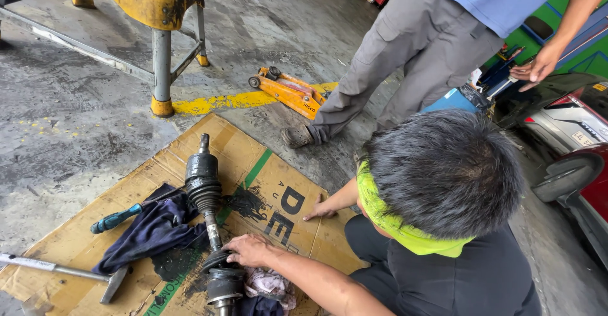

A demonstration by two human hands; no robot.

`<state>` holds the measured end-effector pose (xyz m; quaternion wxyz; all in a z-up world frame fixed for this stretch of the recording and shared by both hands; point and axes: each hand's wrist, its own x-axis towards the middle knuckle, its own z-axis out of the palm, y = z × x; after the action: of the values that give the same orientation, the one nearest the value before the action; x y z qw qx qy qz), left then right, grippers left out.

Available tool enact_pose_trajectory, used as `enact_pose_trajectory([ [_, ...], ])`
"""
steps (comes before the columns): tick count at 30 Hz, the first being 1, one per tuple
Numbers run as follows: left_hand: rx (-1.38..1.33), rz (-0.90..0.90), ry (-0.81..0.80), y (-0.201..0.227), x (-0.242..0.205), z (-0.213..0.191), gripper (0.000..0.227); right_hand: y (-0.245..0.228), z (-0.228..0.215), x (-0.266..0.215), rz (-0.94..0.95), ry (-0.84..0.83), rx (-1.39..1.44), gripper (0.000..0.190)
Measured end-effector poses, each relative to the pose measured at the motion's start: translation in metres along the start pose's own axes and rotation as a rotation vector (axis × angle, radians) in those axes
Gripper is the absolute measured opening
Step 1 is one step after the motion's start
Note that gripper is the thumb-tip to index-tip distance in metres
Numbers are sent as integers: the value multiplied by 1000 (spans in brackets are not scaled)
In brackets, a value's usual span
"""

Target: Cleaning and repairing an automotive CV axle assembly on a shop floor.

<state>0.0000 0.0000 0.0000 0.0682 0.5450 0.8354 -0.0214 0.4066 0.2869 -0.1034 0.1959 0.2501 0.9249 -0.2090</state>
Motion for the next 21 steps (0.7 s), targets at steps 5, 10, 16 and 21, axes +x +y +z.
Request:
enact_pose_trajectory([
  [5, -3, -6, -5, -7, 130, -49, 28, -8, -12, -10, -49, 22, 46, 55],
  [10, -9, -14, -29, -11, 178, -14, 28, -5, -5, -3, 47, -27, -13, 54],
  [16, 38, -139, -313, -85, 42, 93, 29, -29, -34, -27, -28, 51, -42, 40],
  [21, 101, -238, -558, -128, -86, 125, 29, -24, -27, -22, 14, 35, -35, 49],
])
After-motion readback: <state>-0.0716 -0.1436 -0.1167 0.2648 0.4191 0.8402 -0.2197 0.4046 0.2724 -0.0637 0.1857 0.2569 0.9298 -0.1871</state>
